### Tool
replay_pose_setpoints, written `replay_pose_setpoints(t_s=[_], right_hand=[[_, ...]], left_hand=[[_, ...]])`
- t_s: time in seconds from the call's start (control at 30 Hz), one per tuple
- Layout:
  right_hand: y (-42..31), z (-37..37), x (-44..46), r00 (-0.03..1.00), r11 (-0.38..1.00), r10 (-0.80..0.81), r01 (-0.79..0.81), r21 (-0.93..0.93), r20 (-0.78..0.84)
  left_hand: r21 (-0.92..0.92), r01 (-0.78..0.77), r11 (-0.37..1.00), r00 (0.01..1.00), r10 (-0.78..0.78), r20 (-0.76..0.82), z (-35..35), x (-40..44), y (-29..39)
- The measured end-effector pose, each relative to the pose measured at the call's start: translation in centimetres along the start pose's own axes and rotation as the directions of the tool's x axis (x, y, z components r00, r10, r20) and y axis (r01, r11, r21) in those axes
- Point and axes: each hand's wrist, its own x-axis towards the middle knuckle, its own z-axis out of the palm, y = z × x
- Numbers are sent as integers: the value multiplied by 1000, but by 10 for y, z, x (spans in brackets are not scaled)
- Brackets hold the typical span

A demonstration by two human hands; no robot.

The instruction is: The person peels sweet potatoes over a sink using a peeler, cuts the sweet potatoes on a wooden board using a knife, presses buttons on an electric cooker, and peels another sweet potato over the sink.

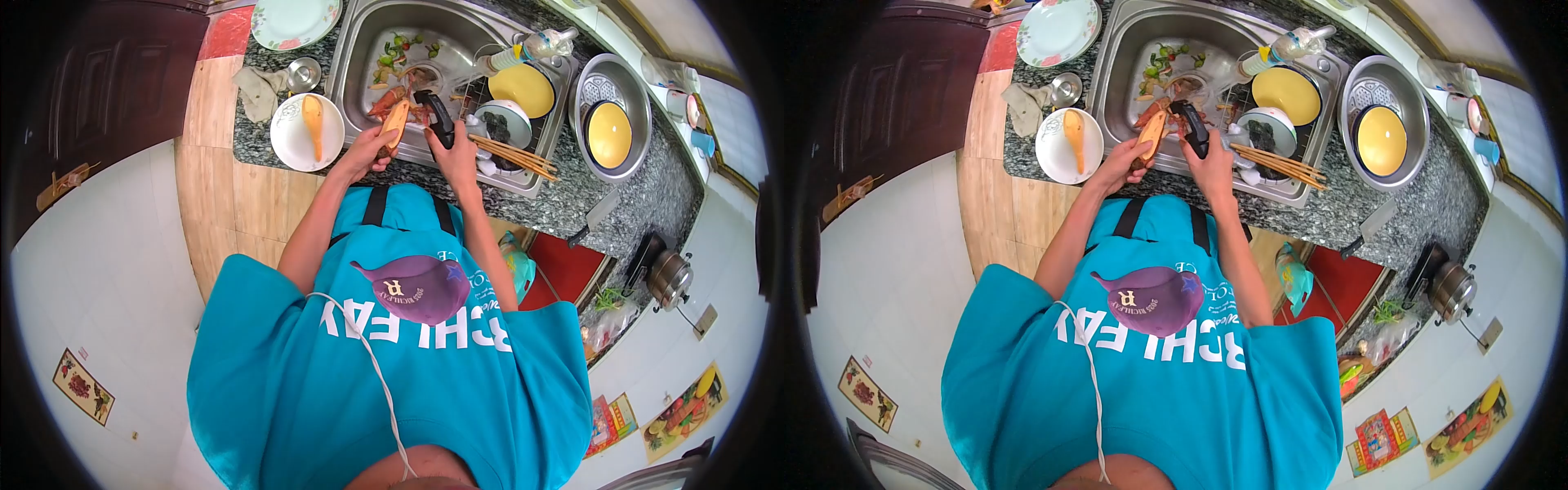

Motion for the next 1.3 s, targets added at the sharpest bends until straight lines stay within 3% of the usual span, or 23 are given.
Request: replay_pose_setpoints(t_s=[0.03,0.1,0.13,0.23,0.3,0.37,0.4,0.53,0.57,0.63,0.73,0.77,0.83,0.9,1.0,1.03,1.1,1.13,1.23,1.3], right_hand=[[2,1,0,1000,1000,2,-2,0,1],[4,2,1,974,956,-225,224,-191,18],[0,-1,-1,985,921,-172,169,-352,24],[6,-5,2,995,901,-89,96,-424,36],[2,-1,2,995,913,-101,89,-398,-9],[-5,0,-2,978,978,-207,207,25,7],[-7,1,-4,978,978,-189,180,103,91],[18,9,2,992,993,-113,112,22,62],[28,7,8,999,997,-39,42,-63,38],[35,4,11,1000,1000,-11,11,-18,-20],[35,10,5,998,996,-45,42,-80,-33],[33,10,5,998,996,-50,48,-80,-29],[11,5,-3,964,924,240,-262,278,111],[15,10,-5,953,890,260,-298,344,153],[10,18,-11,994,902,48,-87,423,103],[-3,12,-14,993,903,46,-87,421,108],[-25,3,-18,967,938,14,-101,333,253],[-17,9,-16,965,967,-159,111,228,206],[-24,9,-21,949,976,-178,136,172,261],[-28,6,-21,945,981,-161,120,154,286]], left_hand=[[-1,2,1000,1000,-2,0,-1,3,-2],[136,-10,991,999,16,-43,-2,7,-6],[137,-8,991,999,14,-42,-4,8,-7],[211,12,977,998,1,-64,-4,7,-9],[239,38,970,991,-6,-134,-3,9,-8],[236,35,971,992,-5,-126,-3,8,-8],[239,29,970,993,-1,-116,-4,10,-8],[373,-44,927,995,73,-66,-6,8,-10],[357,-57,932,997,71,-27,-6,2,-11],[346,-70,936,997,70,12,-7,0,-7],[35,-177,984,983,178,-31,-3,2,-5],[33,-182,983,982,183,-35,-5,5,-4],[-26,-179,983,981,177,-82,-7,6,-4],[-7,-180,984,975,177,-134,-9,10,-7],[-61,-233,970,965,223,-138,-12,20,-10],[-64,-236,970,964,225,-142,-10,20,-10],[90,-262,961,950,274,-150,-7,18,-6],[91,-263,961,950,274,-151,-7,16,-4],[124,-237,963,966,247,-72,-7,16,-5],[-227,-155,961,987,140,-81,-4,19,-8]])
